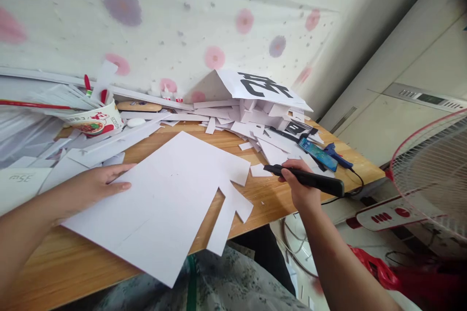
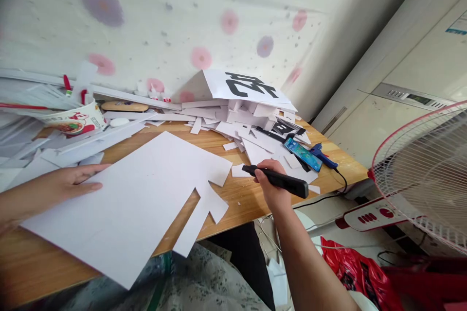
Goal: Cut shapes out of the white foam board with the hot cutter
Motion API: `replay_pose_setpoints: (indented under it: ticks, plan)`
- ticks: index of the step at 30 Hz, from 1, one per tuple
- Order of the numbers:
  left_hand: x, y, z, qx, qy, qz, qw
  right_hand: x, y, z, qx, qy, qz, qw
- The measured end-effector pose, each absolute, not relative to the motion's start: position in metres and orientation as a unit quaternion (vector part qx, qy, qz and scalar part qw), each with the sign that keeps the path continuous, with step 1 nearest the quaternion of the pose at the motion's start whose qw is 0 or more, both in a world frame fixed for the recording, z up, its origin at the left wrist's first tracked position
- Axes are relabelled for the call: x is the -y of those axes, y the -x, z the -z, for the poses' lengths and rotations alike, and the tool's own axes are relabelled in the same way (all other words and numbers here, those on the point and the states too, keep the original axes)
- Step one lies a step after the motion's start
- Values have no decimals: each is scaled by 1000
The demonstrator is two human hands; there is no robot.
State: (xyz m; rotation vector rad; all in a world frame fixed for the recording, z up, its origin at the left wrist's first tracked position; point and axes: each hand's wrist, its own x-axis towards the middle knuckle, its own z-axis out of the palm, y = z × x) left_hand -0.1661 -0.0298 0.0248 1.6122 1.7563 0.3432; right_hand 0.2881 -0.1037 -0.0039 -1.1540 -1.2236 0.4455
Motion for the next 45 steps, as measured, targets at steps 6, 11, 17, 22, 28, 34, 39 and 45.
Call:
replay_pose_setpoints:
  ticks: [6, 11, 17, 22, 28, 34, 39, 45]
  plan:
    - [21, 133, -12, -606, -734, -69, 300, 103, -275, 1, 522, 485, -239, 660]
    - [26, 99, -36, -596, -802, -8, -17, 97, -247, -6, 508, 442, -339, 657]
    - [7, 62, -17, -448, -890, -15, 85, 78, -176, -5, 632, 419, -329, 563]
    - [-5, 66, 14, -442, -892, -40, 81, 68, -146, -3, 735, 392, -236, 501]
    - [-6, 68, 19, -433, -894, -67, 87, 68, -142, 3, 768, 380, -194, 477]
    - [-5, 68, 20, -432, -894, -79, 91, 70, -140, 4, 784, 384, -176, 455]
    - [-6, 69, 18, -435, -893, -56, 98, 72, -139, -2, 827, 358, -117, 417]
    - [-7, 67, 15, -441, -893, -32, 89, 77, -137, -2, 845, 342, -95, 401]
